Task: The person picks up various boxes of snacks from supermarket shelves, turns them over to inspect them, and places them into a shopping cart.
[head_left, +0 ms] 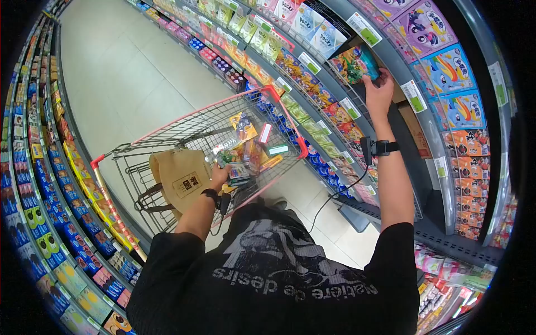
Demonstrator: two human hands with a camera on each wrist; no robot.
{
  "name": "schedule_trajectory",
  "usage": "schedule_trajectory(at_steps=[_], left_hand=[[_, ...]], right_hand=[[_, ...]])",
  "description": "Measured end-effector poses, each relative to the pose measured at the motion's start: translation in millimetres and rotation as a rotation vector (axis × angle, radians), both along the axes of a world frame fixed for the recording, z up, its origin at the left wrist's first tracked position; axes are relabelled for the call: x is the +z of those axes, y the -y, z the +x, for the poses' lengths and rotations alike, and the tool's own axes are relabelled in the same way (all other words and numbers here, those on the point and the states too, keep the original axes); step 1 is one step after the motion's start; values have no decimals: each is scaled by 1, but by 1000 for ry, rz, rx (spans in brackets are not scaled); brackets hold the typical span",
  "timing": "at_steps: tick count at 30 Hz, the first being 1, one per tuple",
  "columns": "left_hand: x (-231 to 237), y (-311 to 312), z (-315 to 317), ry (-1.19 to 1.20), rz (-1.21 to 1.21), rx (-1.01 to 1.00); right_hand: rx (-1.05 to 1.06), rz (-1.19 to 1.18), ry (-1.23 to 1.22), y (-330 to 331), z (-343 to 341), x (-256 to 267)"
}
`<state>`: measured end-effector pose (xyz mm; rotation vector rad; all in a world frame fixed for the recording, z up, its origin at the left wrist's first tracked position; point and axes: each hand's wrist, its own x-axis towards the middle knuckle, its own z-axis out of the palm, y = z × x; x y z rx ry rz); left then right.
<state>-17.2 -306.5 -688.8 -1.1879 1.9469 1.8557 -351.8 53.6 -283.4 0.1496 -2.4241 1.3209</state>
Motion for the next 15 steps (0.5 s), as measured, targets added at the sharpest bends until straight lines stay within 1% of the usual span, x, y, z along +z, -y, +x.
schedule_trajectory(at_steps=[2, 3, 5, 6, 8, 9, 11, 12, 13, 14, 15], left_hand=[[13, 2, 4, -50, -84, -15], [19, 2, 3, -81, -98, 18], [20, 3, 5, -145, -128, 82], [24, 2, 5, -115, -183, 46], [54, -4, 2, -53, -300, -38], [66, -10, -1, -126, -388, -121], [99, -35, -10, -278, -561, -304], [164, -62, -15, -259, -492, -358], [135, -71, -17, -372, -333, -444], [149, -99, -14, -398, -303, -460], [185, -127, -20, -505, -290, -654]], right_hand=[[30, -154, -83, -4, 15, -4], [47, -232, -128, -7, 25, -6], [32, -221, -170, -17, 60, 0], [23, -219, -195, -22, 80, 3], [-7, -195, -191, -36, 124, 6], [-29, -183, -191, -46, 147, 6], [77, -306, -122, -72, 191, -8], [93, -289, -60, -87, 214, -20], [103, -276, -1, -101, 237, -30], [111, -353, 114, -109, 265, -34], [122, -432, 226, -117, 291, -38]])
